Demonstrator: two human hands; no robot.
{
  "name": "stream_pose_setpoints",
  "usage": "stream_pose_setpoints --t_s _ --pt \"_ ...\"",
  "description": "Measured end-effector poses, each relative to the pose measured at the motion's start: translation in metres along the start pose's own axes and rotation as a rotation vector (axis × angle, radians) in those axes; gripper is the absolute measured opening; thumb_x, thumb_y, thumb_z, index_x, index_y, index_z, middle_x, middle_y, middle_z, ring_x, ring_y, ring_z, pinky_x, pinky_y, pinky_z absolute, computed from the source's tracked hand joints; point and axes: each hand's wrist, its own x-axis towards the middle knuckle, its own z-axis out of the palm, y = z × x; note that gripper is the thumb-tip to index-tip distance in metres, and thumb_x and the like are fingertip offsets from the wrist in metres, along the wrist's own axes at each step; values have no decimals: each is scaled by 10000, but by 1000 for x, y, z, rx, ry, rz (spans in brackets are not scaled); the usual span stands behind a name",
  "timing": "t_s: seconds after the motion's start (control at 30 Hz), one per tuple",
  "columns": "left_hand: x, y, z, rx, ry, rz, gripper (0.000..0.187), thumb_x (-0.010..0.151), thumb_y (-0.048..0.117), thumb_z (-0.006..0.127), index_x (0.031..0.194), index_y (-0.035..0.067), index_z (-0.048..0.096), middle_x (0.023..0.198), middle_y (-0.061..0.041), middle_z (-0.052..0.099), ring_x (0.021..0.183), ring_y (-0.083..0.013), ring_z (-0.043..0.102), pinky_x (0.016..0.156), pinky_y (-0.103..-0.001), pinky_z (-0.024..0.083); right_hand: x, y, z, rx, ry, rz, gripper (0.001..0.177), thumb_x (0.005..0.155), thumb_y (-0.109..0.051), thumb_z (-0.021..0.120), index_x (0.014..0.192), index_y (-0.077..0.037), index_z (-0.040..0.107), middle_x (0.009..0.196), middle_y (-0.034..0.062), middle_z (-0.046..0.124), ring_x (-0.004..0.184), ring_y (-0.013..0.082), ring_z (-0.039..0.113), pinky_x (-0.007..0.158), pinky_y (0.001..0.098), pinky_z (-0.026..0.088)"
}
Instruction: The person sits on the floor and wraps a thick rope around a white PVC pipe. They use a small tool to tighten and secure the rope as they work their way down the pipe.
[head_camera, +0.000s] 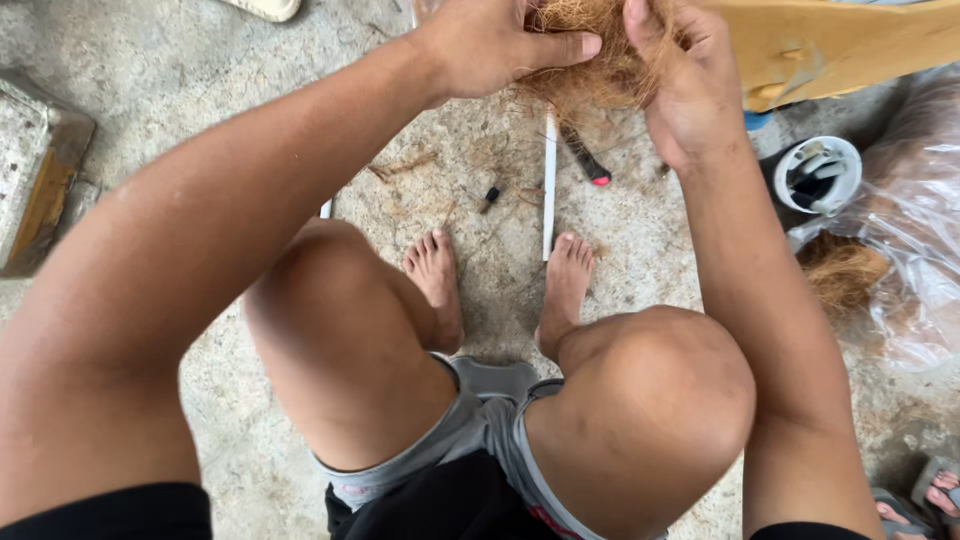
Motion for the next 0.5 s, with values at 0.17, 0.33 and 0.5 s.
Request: stream_pose_setpoints --t_s 0.17,0.33,0.5 --pt "2 -47 -2 -238 -52 -34 276 1001 273 691 1130 30 715 1025 -81 794 891 -147 777 825 -320 630 29 38 -26 -8 80 -89 169 1110 -140 819 1029 -33 717 1003 1 689 886 88 581 861 263 463" --pt "2 -95 -2 -395 -5 -154 232 971 264 710 1063 58 764 926 -64 795 804 -112 772 792 -305 670 53 79 -37 -109 155 38 198 1085 -208 770 1134 -17 756 1076 35 746 933 105 646 885 265 518" --pt "5 -134 4 -485 21 -227 268 976 272 730 1087 30 764 962 -92 795 816 -119 736 773 -328 625 70 114 -31 -260 117 171 235 1083 -236 747 1105 -3 755 995 27 737 867 94 641 796 266 540"
